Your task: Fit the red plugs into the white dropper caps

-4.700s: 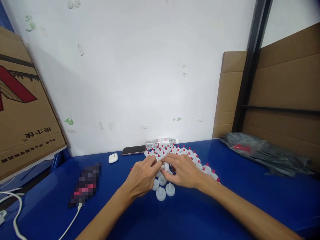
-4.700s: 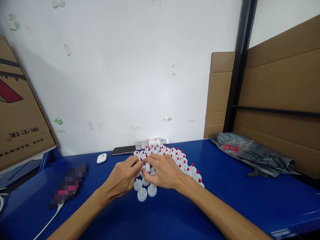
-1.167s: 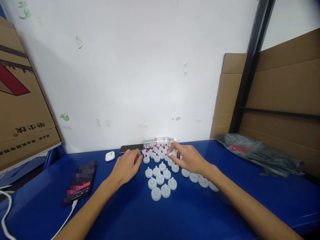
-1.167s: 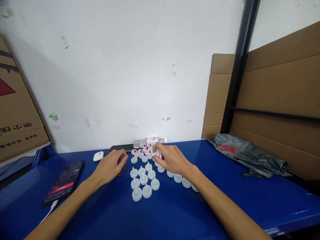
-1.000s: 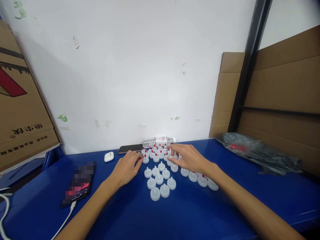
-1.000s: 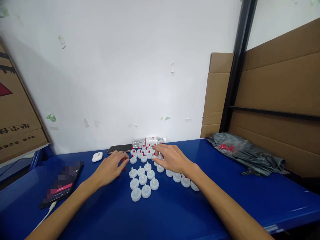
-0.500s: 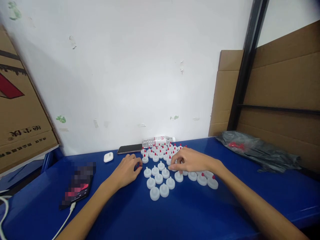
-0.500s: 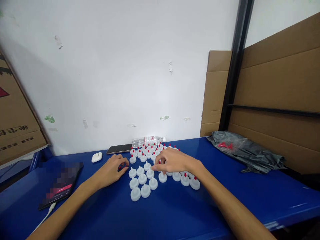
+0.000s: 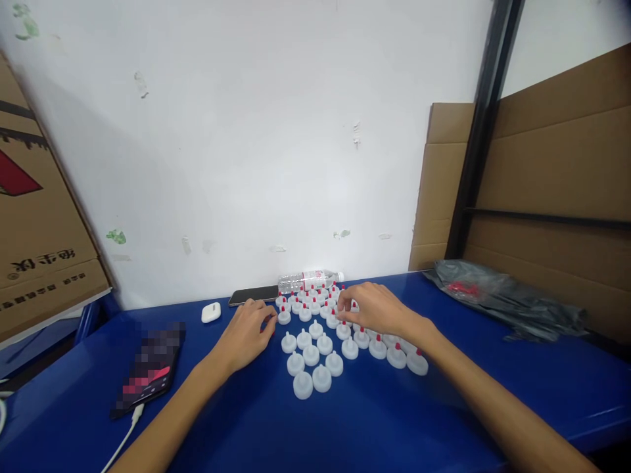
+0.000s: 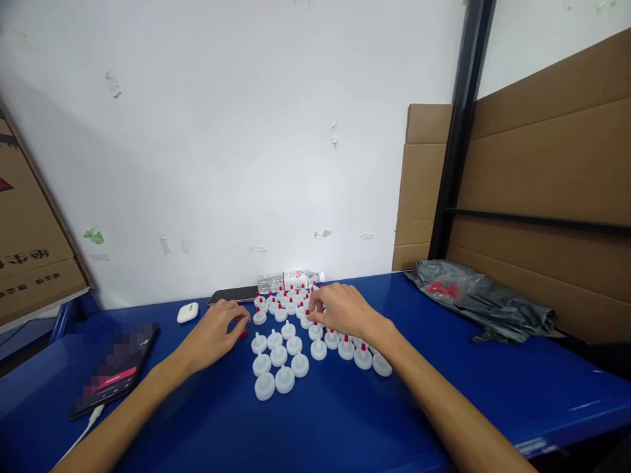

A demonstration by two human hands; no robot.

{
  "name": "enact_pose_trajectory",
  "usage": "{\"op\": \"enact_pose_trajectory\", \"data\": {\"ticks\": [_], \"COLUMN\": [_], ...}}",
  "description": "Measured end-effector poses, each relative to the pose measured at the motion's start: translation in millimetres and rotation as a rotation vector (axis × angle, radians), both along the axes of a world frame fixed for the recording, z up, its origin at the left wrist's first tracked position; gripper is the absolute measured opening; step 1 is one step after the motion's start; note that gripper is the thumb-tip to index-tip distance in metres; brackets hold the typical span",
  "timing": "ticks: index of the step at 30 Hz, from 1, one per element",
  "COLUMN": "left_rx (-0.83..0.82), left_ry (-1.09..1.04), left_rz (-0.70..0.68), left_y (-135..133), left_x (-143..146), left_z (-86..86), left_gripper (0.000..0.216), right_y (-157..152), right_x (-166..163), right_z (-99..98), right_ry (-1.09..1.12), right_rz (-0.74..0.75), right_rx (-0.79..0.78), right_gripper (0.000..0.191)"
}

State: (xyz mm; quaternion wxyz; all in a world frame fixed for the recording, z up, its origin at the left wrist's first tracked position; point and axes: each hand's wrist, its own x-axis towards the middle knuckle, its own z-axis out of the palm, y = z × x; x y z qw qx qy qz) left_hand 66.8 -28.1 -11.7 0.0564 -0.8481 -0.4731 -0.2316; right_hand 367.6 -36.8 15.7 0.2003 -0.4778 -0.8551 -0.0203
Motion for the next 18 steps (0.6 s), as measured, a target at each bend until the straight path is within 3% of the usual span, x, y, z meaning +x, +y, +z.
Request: {"op": "enact_pose_trajectory", "data": {"ticks": [6, 12, 18], "left_rx": [0.038, 0.116, 0.232], "left_ry": [-0.014, -0.085, -0.121], "left_rz": [-0.021, -0.051, -0.171], "left_y": [-2.0, -12.0, -30.8], "left_x": [2.0, 9.2, 28.2], "left_z": [2.0, 11.3, 16.4], "left_gripper": [0.034, 0.031, 0.02], "right_y": [4.6, -10.6, -16.8], "right_x": [0.3, -10.1, -26.3], "right_z": [-7.5, 2.3, -5.8], "right_ry": [-0.04, 0.207, 0.158], "right_rz": [0.049, 0.241, 0.346], "right_rx": [-0.075, 0.074, 0.17], "right_gripper": [0.007, 0.014, 0.009]}}
